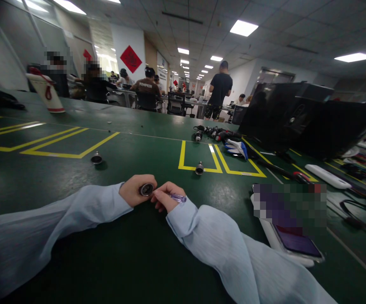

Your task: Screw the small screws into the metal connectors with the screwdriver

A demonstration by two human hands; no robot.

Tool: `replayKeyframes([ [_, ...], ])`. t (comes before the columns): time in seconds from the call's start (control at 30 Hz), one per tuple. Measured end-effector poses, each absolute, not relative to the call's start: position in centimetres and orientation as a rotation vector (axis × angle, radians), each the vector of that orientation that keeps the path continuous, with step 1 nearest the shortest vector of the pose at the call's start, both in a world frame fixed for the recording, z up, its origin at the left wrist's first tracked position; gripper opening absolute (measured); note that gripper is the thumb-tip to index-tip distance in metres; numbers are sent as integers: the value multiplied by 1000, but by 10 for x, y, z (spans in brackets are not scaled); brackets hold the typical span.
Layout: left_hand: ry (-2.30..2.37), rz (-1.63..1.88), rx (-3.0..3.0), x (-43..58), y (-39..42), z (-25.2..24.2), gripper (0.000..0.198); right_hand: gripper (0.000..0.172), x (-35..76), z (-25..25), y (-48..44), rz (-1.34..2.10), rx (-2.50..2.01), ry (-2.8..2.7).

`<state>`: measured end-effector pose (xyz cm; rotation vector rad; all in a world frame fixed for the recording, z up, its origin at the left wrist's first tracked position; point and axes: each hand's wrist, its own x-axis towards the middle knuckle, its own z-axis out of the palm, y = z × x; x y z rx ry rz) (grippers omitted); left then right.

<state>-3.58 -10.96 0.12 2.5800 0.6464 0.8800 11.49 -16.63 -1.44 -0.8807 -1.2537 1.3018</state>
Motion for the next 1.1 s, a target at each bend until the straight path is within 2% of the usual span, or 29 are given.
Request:
replayKeyframes([
  [0.27,564,886,2452,-37,-110,1,9,26,116,-14,-164,1473,-794,-1170],
  [0.5,557,859,2345,-37,-110,2,12,27,114,-12,-165,1472,-705,-1109],
  [0.67,685,897,2411,-36,-111,4,18,27,113,-10,-170,1309,-777,-1212],
  [0.93,614,879,2566,-34,-108,5,16,17,112,-11,-175,722,-1113,-1478],
  [1.0,613,853,2564,-34,-109,5,16,16,113,-12,-173,710,-1135,-1493],
  [1.1,601,813,2536,-35,-110,3,14,17,114,-13,-169,907,-1114,-1398],
])
